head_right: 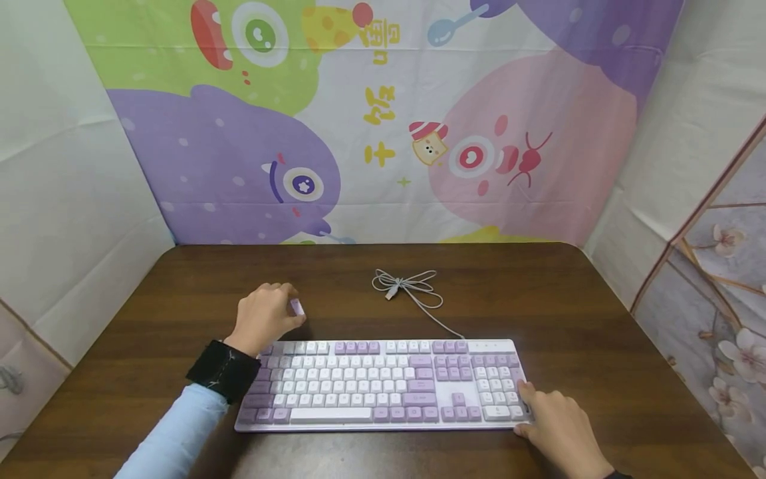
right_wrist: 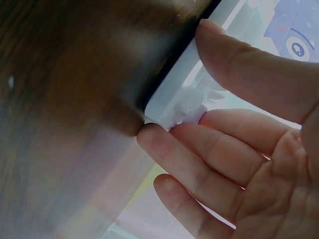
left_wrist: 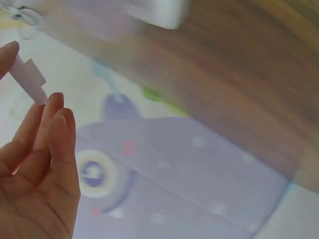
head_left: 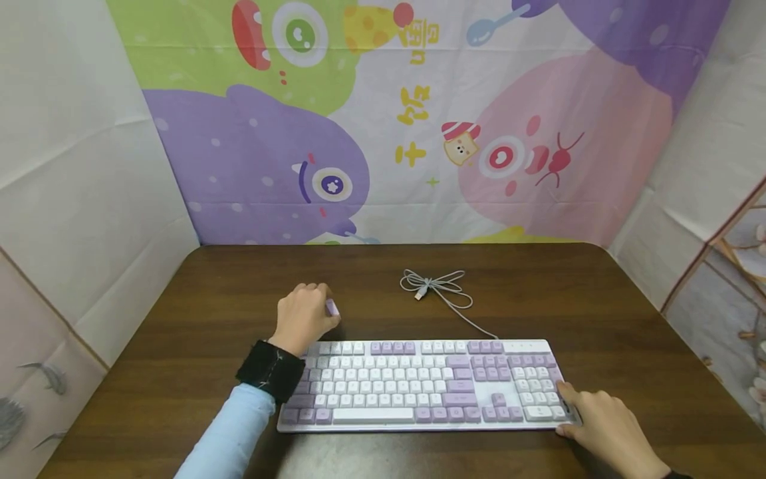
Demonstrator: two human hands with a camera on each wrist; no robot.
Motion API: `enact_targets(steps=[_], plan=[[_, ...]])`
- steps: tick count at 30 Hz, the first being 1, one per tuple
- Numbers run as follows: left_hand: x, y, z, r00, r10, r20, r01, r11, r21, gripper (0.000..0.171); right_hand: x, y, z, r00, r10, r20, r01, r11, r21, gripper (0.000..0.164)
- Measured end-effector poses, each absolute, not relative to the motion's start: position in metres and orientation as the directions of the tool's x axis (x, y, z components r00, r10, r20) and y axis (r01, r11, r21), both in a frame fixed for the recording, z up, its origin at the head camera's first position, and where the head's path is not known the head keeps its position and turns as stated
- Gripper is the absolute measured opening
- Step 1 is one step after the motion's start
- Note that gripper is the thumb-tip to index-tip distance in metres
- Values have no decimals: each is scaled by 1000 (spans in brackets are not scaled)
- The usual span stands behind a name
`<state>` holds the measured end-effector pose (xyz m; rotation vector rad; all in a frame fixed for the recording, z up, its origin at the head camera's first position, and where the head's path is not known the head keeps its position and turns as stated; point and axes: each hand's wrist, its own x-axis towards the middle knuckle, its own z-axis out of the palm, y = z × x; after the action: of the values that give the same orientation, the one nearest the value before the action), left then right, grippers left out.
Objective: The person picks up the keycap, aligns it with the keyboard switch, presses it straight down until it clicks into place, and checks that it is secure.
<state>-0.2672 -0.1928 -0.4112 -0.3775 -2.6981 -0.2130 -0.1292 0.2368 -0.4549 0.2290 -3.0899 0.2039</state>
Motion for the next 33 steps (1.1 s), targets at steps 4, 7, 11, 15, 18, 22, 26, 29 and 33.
enact_targets(steps=[4, 7, 11, 15, 18, 22, 26, 29, 33], plan=[[-253, -164, -406, -847, 292, 444, 350, 935, 52, 36, -129, 236, -455, -988, -148, 52, -154, 980, -123, 63], [-243, -138, -405, -813, 362, 456, 413, 911, 13, 37, -128, 236, -455, -985, -153, 77, -161, 980, -115, 62], [-232, -104, -406, -784, 470, 405, 507, 862, -20, 39, -125, 235, -458, -979, -162, 123, -176, 979, -103, 61], [-226, -74, -408, -754, 566, 334, 582, 811, -60, 38, -123, 235, -461, -974, -169, 151, -184, 979, -90, 61], [-222, -52, -408, -728, 611, 311, 617, 782, -90, 36, -121, 234, -460, -974, -167, 156, -182, 979, -91, 60], [-215, -23, -409, -702, 651, 289, 649, 752, -117, 37, -117, 227, -451, -967, -171, 188, -190, 978, -86, 59], [-208, 2, -412, -677, 682, 277, 673, 726, -140, 46, -114, 209, -440, -892, -249, 376, -295, 953, -71, 50], [-203, 18, -415, -651, 705, 282, 691, 704, -164, 50, -115, 196, -434, -827, -269, 494, -357, 930, -91, 36], [-196, 36, -421, -605, 732, 312, 715, 673, -191, 48, -121, 186, -431, -820, -185, 542, -320, 933, -165, 19]])
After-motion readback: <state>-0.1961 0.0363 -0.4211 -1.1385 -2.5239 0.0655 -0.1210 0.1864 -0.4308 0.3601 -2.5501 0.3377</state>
